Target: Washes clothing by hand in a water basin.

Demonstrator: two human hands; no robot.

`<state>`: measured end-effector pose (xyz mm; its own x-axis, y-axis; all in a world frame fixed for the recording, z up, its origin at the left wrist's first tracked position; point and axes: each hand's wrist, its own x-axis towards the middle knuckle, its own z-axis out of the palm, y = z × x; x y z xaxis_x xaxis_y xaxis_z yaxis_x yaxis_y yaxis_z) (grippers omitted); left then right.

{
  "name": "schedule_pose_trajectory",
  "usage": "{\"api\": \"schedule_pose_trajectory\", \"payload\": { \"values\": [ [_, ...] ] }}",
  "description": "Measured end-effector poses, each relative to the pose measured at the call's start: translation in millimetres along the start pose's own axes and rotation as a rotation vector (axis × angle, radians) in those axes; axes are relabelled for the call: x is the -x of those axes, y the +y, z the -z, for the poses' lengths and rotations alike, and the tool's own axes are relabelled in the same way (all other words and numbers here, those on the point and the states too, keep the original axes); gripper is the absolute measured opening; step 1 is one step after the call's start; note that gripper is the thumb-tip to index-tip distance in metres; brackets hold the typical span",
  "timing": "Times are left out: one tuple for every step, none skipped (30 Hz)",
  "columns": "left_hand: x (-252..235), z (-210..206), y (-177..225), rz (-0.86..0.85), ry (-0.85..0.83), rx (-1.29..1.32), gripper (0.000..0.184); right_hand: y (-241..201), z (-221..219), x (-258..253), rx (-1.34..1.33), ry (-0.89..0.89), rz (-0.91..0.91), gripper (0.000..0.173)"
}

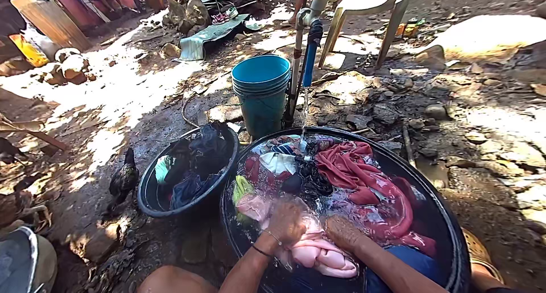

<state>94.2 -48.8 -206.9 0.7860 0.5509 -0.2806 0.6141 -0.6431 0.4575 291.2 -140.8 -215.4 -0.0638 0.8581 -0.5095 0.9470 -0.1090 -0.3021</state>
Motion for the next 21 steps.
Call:
{"api": "schedule_pose_trajectory", "payload": {
  "values": [
    [2, -2, 0, 0.005, -0.018, -0.004, 0.061, -1, 2, 1, -0.007, -0.021, -0.007, 0.044],
    [3, -3, 1, 0.015, -0.042, -0.004, 0.060, -4, 5, 3, -0.011, -0.034, -0.011, 0.045],
    [5, -4, 2, 0.024, -0.061, 0.007, 0.058, -5, 6, 4, -0.014, -0.034, -0.011, 0.044],
    [6, -3, 4, 0.034, -0.075, 0.027, 0.056, -4, 6, 3, -0.028, -0.013, -0.003, 0.045],
    [7, -3, 5, 0.038, -0.080, 0.045, 0.053, -3, 4, 2, -0.044, 0.015, 0.010, 0.046],
    [8, -3, 6, 0.045, -0.094, 0.058, 0.051, -1, 1, -1, -0.045, 0.031, 0.010, 0.046],
    [10, -1, 9, 0.064, -0.116, 0.069, 0.051, -2, 1, -1, -0.051, 0.017, -0.002, 0.048],
    [10, 0, 11, 0.089, -0.143, 0.081, 0.051, -3, 2, 0, -0.057, -0.011, -0.013, 0.050],
    [10, 1, 11, 0.105, -0.161, 0.099, 0.051, -2, 1, -1, -0.046, -0.025, -0.009, 0.049],
    [10, 0, 11, 0.113, -0.176, 0.119, 0.051, -2, 3, 0, -0.038, -0.025, 0.011, 0.046],
    [10, 1, 12, 0.120, -0.200, 0.129, 0.052, -3, 7, 2, -0.034, -0.025, 0.029, 0.044],
    [10, 4, 13, 0.113, -0.212, 0.141, 0.050, -4, 13, 5, -0.035, -0.034, 0.032, 0.043],
    [9, 5, 13, 0.092, -0.189, 0.162, 0.050, -3, 17, 4, -0.035, -0.027, 0.045, 0.044],
    [8, 6, 13, 0.076, -0.163, 0.178, 0.051, 2, 18, 1, -0.043, -0.011, 0.068, 0.044],
    [7, 9, 13, 0.073, -0.128, 0.156, 0.051, 6, 21, -1, -0.056, 0.015, 0.102, 0.044],
    [5, 10, 11, 0.065, -0.077, 0.114, 0.052, 8, 25, -2, -0.078, 0.041, 0.137, 0.042],
    [3, 9, 8, 0.044, -0.013, 0.096, 0.053, 8, 32, -1, -0.102, 0.067, 0.174, 0.041],
    [0, 9, 3, 0.000, 0.041, 0.116, 0.056, 6, 40, 1, -0.124, 0.082, 0.206, 0.038],
    [-2, 12, 3, -0.053, 0.083, 0.161, 0.058, 2, 49, 6, -0.149, 0.095, 0.238, 0.035],
    [-2, 17, 5, -0.102, 0.095, 0.233, 0.059, -2, 56, 11, -0.189, 0.118, 0.278, 0.032],
    [-1, 23, 10, -0.152, 0.095, 0.339, 0.059, -6, 62, 16, -0.259, 0.144, 0.316, 0.031]
  ]
}}
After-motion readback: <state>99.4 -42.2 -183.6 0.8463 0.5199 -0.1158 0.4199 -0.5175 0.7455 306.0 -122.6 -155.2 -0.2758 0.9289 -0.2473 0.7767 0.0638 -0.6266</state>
